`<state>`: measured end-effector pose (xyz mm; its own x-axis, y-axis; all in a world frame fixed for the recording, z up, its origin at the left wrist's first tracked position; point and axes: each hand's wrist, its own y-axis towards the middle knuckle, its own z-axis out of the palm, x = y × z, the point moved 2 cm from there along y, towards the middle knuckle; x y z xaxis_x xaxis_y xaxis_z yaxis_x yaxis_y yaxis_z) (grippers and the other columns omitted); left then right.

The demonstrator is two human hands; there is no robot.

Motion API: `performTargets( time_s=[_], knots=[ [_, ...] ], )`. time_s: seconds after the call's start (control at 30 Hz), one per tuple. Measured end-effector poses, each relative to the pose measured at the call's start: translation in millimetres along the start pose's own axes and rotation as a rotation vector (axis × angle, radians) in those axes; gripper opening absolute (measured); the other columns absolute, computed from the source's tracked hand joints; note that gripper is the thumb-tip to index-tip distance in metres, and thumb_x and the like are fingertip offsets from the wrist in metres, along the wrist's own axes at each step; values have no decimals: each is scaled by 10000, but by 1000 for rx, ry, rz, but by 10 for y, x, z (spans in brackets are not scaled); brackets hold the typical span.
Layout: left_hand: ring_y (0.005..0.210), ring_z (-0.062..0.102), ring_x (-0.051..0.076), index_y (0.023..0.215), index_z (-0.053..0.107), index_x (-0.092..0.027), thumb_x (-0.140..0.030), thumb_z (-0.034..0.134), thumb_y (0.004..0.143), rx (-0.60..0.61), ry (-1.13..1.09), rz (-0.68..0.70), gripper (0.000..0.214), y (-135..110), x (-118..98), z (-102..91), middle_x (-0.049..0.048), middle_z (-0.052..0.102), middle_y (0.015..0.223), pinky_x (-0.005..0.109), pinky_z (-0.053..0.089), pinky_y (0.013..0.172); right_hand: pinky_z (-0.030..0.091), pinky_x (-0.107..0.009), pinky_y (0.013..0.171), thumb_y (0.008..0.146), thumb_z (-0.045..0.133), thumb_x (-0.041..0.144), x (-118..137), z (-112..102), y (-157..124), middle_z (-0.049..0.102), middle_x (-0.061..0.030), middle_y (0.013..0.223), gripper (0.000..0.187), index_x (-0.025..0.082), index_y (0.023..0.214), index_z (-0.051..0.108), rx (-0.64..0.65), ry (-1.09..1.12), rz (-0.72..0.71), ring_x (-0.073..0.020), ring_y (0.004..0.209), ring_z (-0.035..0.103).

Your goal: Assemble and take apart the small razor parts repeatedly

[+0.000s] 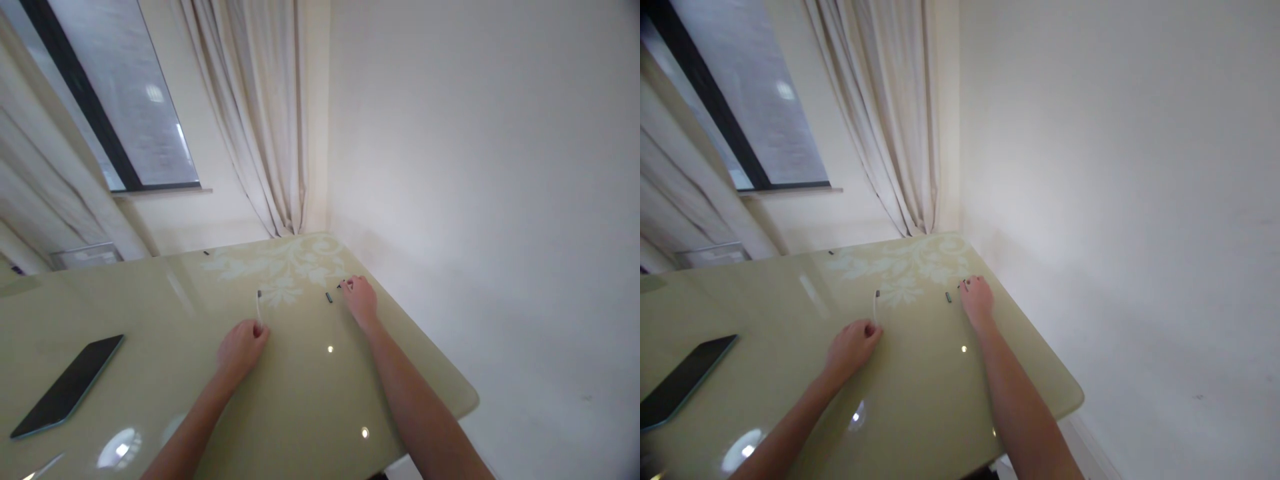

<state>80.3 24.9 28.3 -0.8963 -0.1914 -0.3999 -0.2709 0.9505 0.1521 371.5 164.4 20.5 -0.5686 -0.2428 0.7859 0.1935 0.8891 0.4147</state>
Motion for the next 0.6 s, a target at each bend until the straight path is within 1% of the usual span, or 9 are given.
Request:
performTargets(
  time_s=[0.07,0.1,0.17,0.23,0.27,0.4,0.5,0.57,0.6],
  knots=[
    [635,593,213,649,532,-228,-366,480,945,-19,-62,87,331,-18,-240,68,48,634,667,302,327,603,362,-296,623,928,659,515,155,58,-75,589,-47,720,406,216,659,605,66,83,-55,-189,709,554],
    [649,590,204,664,533,-226,-377,465,961,-21,-98,144,339,-24,-385,108,39,632,678,297,343,616,363,-290,615,953,610,554,239,106,-126,590,-36,687,455,208,658,616,147,154,-73,-175,670,542],
    [695,596,184,710,550,-221,-395,455,980,-11,-173,267,335,-20,-688,191,26,646,736,282,385,657,380,-273,598,966,549,626,391,224,-238,613,-21,658,523,190,698,658,384,340,-63,-154,618,545],
    [741,606,170,750,572,-218,-409,453,993,9,-232,362,331,25,-951,268,21,663,796,267,420,699,400,-254,584,926,592,649,486,306,-317,635,-10,664,511,183,735,679,537,519,-6,-146,611,563],
    [758,611,167,771,586,-216,-410,438,1005,17,-254,391,338,65,-1051,304,22,670,819,264,432,715,406,-247,575,895,632,644,503,320,-328,638,-6,664,491,182,734,676,545,594,32,-144,609,566],
    [814,639,194,845,661,-189,-357,359,1043,25,-273,375,398,317,-1244,478,66,689,860,299,466,766,368,-233,502,854,652,627,417,204,-207,576,19,617,459,181,747,629,328,726,144,-115,520,493],
    [948,663,245,1006,722,-160,-347,552,965,38,-234,326,256,491,-1283,658,125,705,1023,349,483,851,288,-233,447,865,616,619,340,73,-105,503,51,587,445,178,808,633,179,746,187,-89,449,390],
    [1026,662,277,1129,729,-180,-342,675,888,53,-202,303,295,552,-1302,767,142,690,1146,376,485,898,253,-238,432,844,631,615,332,30,-84,483,59,581,443,172,826,656,132,779,214,-84,438,362],
    [1040,662,285,1152,731,-197,-337,690,879,60,-189,294,310,567,-1306,806,141,682,1177,386,486,907,243,-239,429,835,638,613,339,25,-85,479,60,580,444,171,829,665,126,793,223,-83,439,358]
  ],
)
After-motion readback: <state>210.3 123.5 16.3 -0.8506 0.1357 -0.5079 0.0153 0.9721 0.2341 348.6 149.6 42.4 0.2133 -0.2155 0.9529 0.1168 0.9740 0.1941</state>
